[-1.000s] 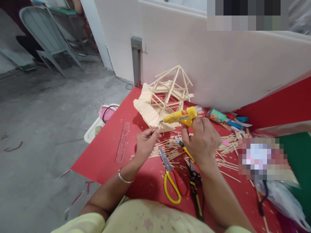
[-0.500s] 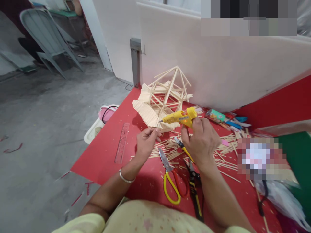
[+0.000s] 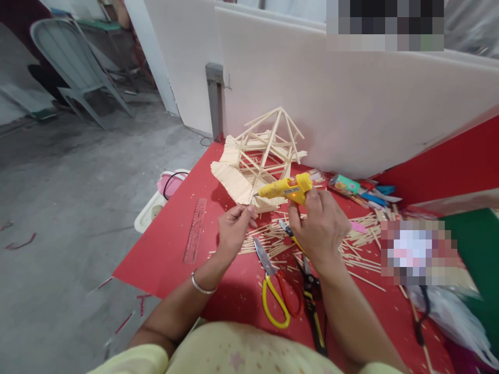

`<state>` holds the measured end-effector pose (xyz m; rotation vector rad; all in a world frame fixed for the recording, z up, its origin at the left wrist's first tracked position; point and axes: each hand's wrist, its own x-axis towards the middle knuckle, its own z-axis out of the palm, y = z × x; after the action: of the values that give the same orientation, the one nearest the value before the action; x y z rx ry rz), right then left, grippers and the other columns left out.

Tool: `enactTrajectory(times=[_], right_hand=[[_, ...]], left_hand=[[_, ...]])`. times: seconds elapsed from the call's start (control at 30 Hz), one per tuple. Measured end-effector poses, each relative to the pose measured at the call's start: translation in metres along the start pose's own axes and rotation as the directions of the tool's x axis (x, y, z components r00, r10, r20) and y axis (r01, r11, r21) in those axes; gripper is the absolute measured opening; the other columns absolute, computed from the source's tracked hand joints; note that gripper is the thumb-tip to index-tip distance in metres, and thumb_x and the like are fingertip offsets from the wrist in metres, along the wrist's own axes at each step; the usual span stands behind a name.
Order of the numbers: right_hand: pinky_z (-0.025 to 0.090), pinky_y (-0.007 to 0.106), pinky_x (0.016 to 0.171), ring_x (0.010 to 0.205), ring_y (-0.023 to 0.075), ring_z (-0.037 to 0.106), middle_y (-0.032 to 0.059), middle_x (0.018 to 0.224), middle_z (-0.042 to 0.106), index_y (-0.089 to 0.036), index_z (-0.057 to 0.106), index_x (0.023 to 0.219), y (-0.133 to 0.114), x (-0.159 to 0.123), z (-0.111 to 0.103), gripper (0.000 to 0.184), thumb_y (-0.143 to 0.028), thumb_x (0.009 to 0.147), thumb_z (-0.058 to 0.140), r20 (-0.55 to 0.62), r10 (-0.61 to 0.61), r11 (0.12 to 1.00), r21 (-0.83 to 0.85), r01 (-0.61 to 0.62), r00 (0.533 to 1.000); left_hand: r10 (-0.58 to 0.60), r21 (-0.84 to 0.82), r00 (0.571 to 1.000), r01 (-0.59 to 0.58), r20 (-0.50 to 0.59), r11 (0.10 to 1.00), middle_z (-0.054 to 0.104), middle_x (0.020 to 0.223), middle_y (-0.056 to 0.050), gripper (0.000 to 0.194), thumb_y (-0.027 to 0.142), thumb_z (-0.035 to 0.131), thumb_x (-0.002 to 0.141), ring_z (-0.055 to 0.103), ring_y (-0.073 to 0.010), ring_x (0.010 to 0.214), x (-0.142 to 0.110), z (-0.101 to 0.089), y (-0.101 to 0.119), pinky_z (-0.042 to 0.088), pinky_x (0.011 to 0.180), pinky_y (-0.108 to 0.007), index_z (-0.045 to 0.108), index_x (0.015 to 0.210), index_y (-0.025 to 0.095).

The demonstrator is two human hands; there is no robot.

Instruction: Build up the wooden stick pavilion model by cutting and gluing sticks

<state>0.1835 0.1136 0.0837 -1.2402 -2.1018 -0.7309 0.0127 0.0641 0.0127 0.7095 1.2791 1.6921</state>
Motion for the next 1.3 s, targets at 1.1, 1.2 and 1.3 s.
enactTrajectory(times=[1.1, 1.2, 1.3], right_hand=[[0.036, 0.031, 0.063, 0.079, 0.0198, 0.058, 0.0090, 0.095, 0.066, -0.013, 0.059, 0.121, 0.004, -0.015, -0.012, 0.038, -0.033, 0.088, 0.056, 0.012, -0.022, 1.000, -0.007, 0.022, 1.000], [0.036, 0.031, 0.064, 0.078, 0.0196, 0.058, 0.0088, 0.095, 0.067, -0.013, 0.059, 0.120, 0.004, -0.015, -0.012, 0.038, -0.033, 0.088, 0.057, 0.006, -0.028, 0.999, -0.020, 0.028, 1.000], [0.037, 0.031, 0.065, 0.080, 0.0197, 0.058, 0.0089, 0.097, 0.067, -0.013, 0.058, 0.121, 0.004, -0.016, -0.012, 0.039, -0.033, 0.088, 0.057, 0.003, -0.031, 0.999, -0.018, 0.032, 1.000]], left_hand=[[0.441, 0.412, 0.885, -0.461, 0.150, 0.786, 0.062, 0.072, -0.003, 0.026, 0.031, 0.053, 0.096, 0.056, -0.0152, 0.068, -0.005, -0.004, 0.008, 0.041, 0.065, -0.027, 0.068, 0.078, 0.019], [0.456, 0.423, 0.874, -0.481, 0.166, 0.768, 0.060, 0.071, -0.002, 0.027, 0.030, 0.053, 0.096, 0.054, -0.0152, 0.068, -0.004, -0.005, 0.007, 0.040, 0.066, -0.027, 0.066, 0.076, 0.019], [0.466, 0.432, 0.867, -0.493, 0.176, 0.755, 0.057, 0.069, -0.002, 0.029, 0.030, 0.052, 0.097, 0.052, -0.0149, 0.067, -0.004, -0.005, 0.007, 0.039, 0.066, -0.028, 0.062, 0.072, 0.019]])
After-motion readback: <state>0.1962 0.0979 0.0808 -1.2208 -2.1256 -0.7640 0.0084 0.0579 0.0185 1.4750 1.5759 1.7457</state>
